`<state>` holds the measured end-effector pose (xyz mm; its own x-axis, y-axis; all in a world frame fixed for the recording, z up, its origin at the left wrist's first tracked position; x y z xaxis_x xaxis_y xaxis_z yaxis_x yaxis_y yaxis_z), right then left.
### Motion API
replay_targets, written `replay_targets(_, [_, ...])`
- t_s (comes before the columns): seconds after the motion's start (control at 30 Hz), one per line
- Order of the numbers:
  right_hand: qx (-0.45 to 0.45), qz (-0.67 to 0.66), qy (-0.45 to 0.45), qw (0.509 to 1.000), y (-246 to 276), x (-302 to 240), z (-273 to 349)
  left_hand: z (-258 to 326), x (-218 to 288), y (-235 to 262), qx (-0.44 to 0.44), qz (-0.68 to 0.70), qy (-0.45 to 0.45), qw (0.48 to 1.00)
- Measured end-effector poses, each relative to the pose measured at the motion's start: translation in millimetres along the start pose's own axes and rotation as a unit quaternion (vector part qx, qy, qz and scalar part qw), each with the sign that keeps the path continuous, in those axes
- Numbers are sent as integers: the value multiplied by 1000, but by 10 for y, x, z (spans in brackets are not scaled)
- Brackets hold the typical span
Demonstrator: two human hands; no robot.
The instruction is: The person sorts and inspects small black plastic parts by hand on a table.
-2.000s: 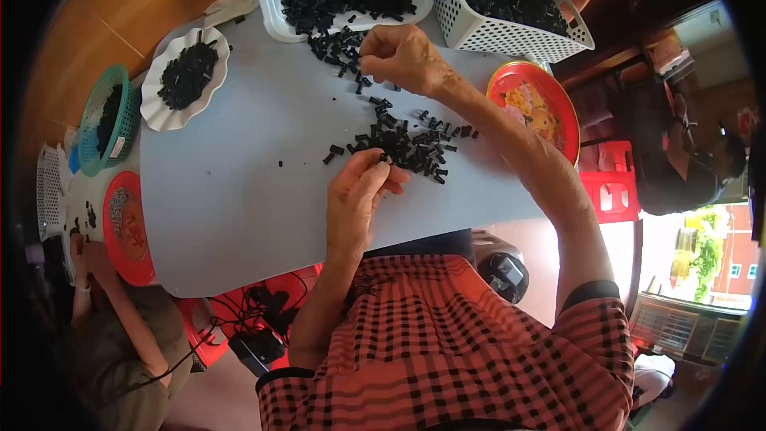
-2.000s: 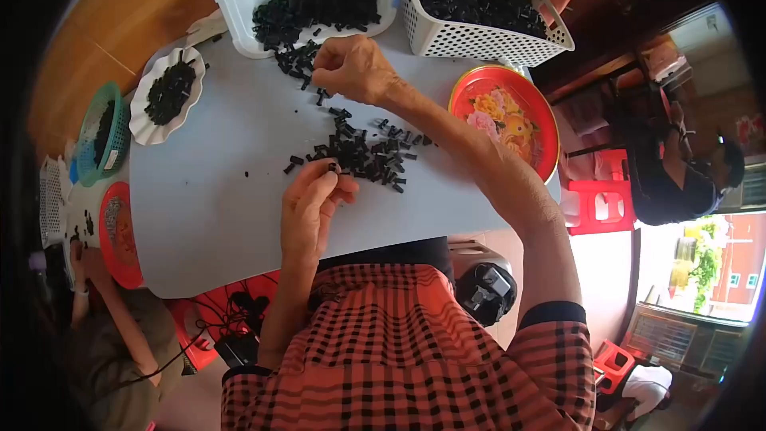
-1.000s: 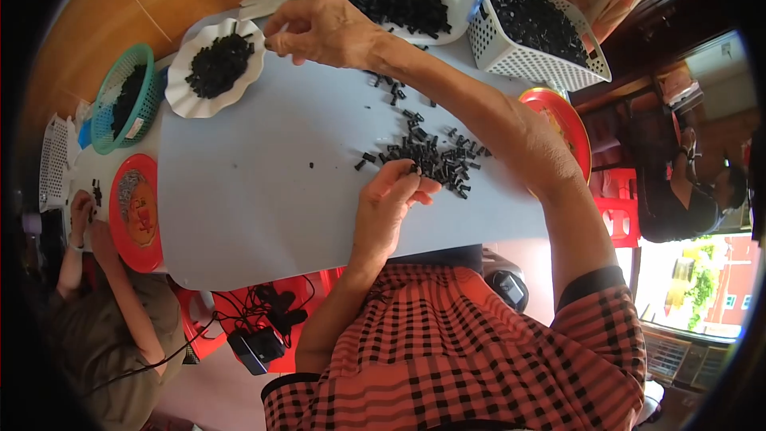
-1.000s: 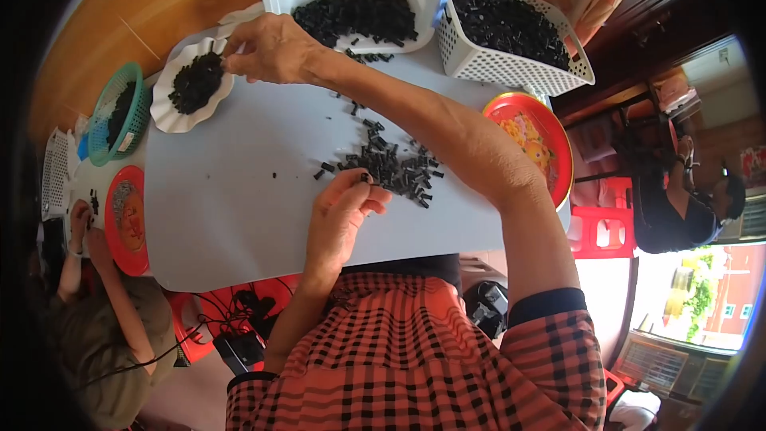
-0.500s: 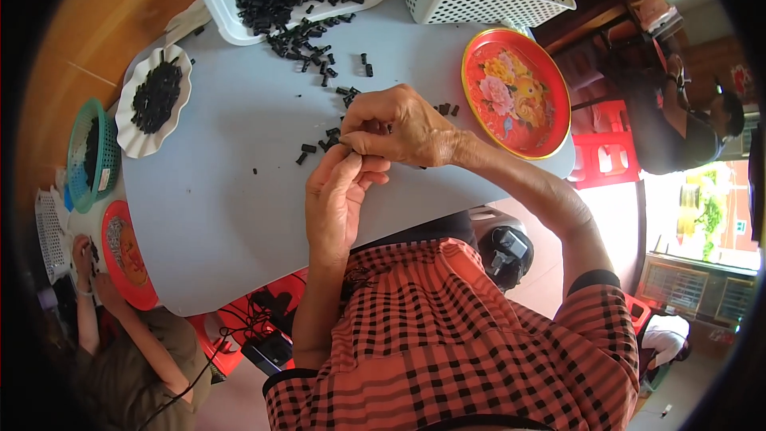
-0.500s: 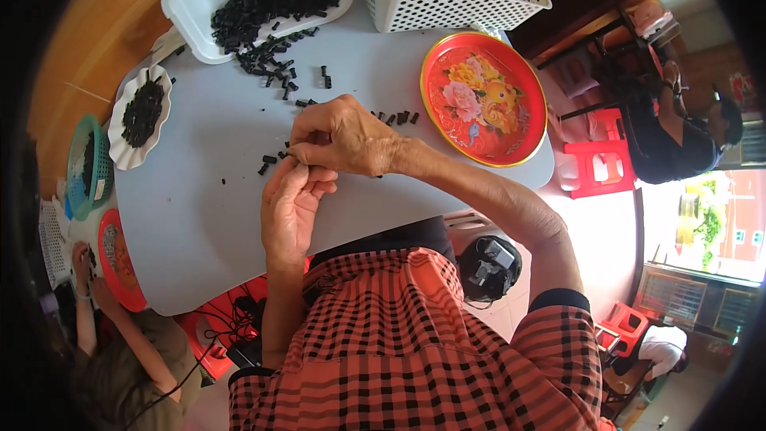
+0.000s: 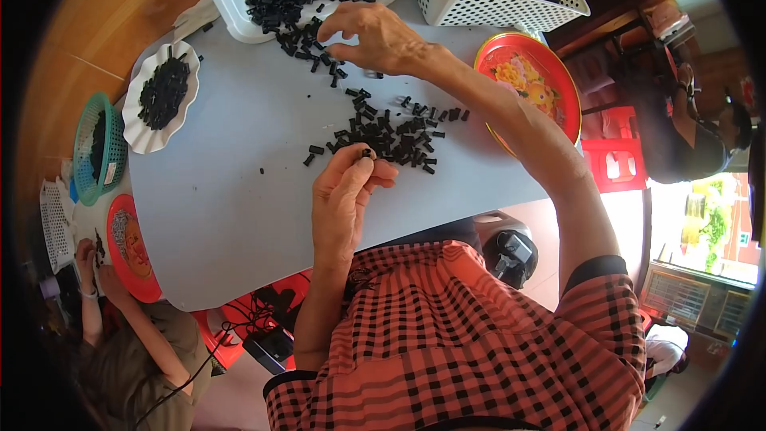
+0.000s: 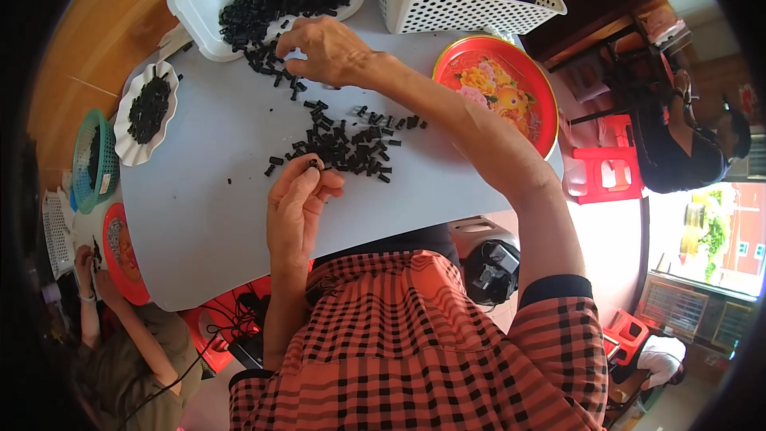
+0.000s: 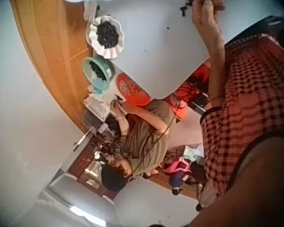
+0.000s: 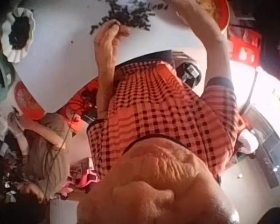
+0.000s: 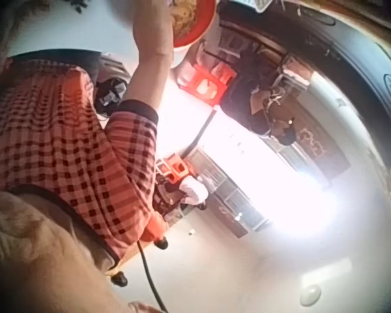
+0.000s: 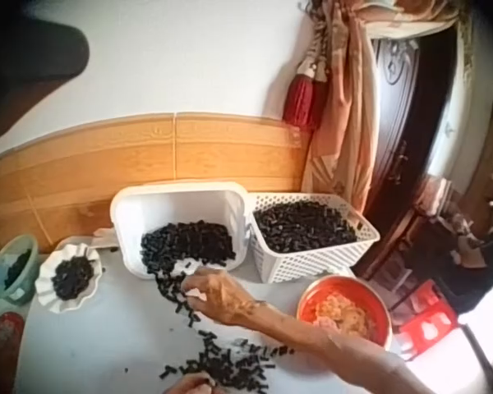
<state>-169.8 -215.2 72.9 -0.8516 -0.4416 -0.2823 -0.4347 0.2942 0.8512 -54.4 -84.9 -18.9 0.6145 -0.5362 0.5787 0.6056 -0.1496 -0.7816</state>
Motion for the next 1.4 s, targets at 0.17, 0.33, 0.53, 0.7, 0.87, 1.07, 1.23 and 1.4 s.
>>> replay_targets(0.17, [-79,-18,25,996,-270,-42,91,-7,0,10,-3,14,0,1000])
replay_targets(0.33, [-52,-59,-20,997,-159,19,118,-11,-11,-23,-12,19,10,1000])
replay_targets(0.53, [-119,-50,-13,992,-247,61,135,-15,-24,-12,-11,27,13,999])
replay_targets(0.7, [-53,-46,-20,997,-153,40,-40,-15,-24,-11,-18,28,12,999])
replay_targets(0.87, [-33,-18,67,997,-249,-167,-116,-25,-24,-45,-26,31,11,999])
replay_targets(1.07, [-91,-28,-30,995,-293,22,-132,7,-17,0,-20,33,13,999])
replay_targets(1.23, [-22,-21,68,997,-272,-198,-148,-10,-28,-17,-23,25,14,999])
replay_targets(1.4, [-46,-50,-2,998,-266,-6,-68,-9,-26,-27,-16,24,16,999])
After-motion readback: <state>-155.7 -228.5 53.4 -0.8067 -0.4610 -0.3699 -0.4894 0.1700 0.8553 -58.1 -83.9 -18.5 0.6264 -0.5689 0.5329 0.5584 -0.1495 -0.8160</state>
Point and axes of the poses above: each hand's wrist, its own z-axis away from the middle knuckle, its own y-axis out of the back of the hand, x = y × z, the point moved 10 cm from there along -z, towards the middle knuckle, and after that the axes turned 11 degrees about z, right-handed, at the moved point
